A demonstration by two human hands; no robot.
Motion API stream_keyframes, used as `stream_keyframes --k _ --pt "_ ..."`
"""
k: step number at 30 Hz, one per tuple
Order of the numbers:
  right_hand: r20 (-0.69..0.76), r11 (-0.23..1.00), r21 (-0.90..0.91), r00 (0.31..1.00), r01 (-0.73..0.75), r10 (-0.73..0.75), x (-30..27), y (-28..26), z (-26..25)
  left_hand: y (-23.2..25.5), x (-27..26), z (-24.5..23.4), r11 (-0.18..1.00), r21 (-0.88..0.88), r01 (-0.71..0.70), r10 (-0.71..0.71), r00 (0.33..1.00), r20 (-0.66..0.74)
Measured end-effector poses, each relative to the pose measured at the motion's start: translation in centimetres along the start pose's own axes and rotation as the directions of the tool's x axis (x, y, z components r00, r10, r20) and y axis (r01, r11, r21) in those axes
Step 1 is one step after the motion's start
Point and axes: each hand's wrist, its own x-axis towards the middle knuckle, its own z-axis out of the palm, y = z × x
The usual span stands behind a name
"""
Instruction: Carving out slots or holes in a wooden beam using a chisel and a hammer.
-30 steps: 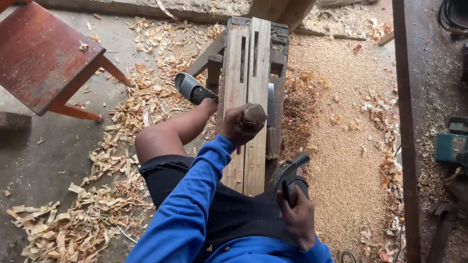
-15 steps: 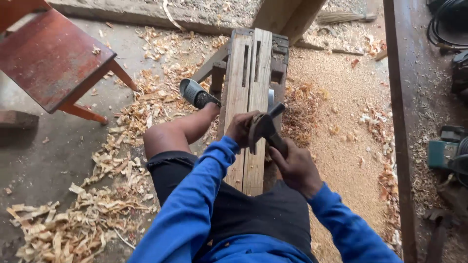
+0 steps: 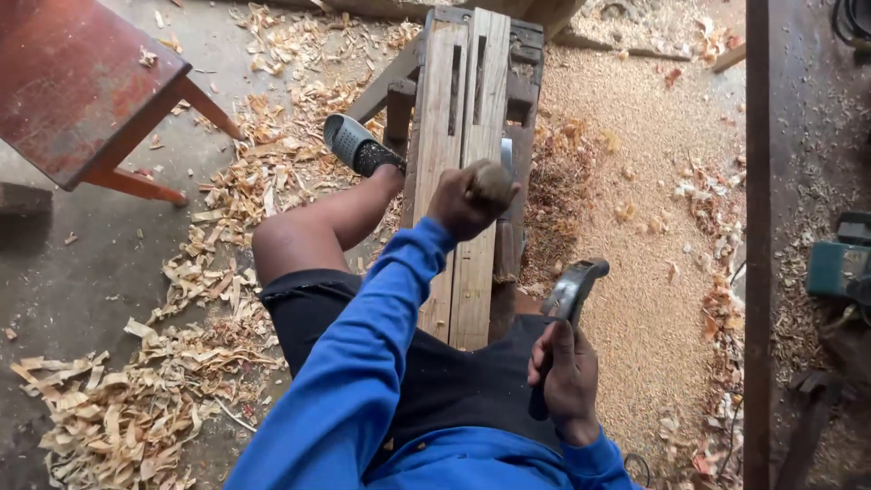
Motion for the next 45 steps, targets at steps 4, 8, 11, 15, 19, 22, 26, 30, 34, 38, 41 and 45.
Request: stream_keyframes --k 4,8,11,15,19,22,26,30,34,38,41,45 --pt "-0.024 0.990 0.132 0.998 0.055 -0.052 -0.5 -2.5 2.2 -10.0 4.1 1.7 0.986 -0.105 0.133 -0.145 0.983 -0.115" --pt "-0.008 0.979 0.189 0.997 0.075 -0.075 -1.2 -4.1 1.5 -7.5 6.1 0.7 0.678 -0.437 0.592 -0.634 0.771 0.060" --pt "-0.030 0.971 0.227 0.997 0.080 -0.075 -1.5 -2.8 1.5 0.7 4.4 -1.9 0.702 -0.401 0.588 -0.596 0.794 0.122" --pt "0.006 0.970 0.222 0.995 0.100 -0.104 -2.3 -3.1 1.5 2.2 1.8 -2.7 0.957 -0.175 0.231 -0.243 0.969 -0.051" --pt "0.066 0.967 0.206 0.984 0.151 -0.168 -0.8 -2.8 1.8 2.0 1.9 -2.1 0.968 -0.109 0.225 -0.233 0.969 -0.076" --pt "0.063 0.961 0.226 0.982 0.160 -0.178 -0.6 -3.1 2.2 2.3 1.8 -1.8 0.971 -0.157 0.182 -0.192 0.980 -0.050" --pt "0.092 0.957 0.224 0.973 0.186 -0.211 0.1 -3.3 2.5 2.8 1.3 -1.9 0.987 -0.058 0.151 -0.152 0.988 -0.021" --pt "0.120 0.953 0.209 0.962 0.217 -0.246 0.5 -3.7 2.1 3.9 1.3 -2.1 0.994 -0.002 0.109 -0.109 0.994 0.026" --pt "0.129 0.951 0.208 0.957 0.229 -0.258 1.0 -4.9 2.1 4.1 1.1 -1.9 0.992 -0.072 0.108 -0.106 0.994 0.031" --pt "0.121 0.947 0.157 0.946 0.280 -0.300 0.8 -6.5 2.6 2.4 0.1 -1.5 0.992 -0.082 0.094 -0.093 0.996 0.019" --pt "0.136 0.932 0.145 0.926 0.332 -0.351 0.4 -8.0 2.9 1.5 -0.5 -1.4 0.995 -0.060 0.074 -0.074 0.997 0.003" --pt "0.162 0.853 0.139 0.838 0.504 -0.521 -0.3 -11.2 1.8 1.9 -0.8 -1.6 0.999 -0.046 0.026 -0.026 1.000 -0.003"
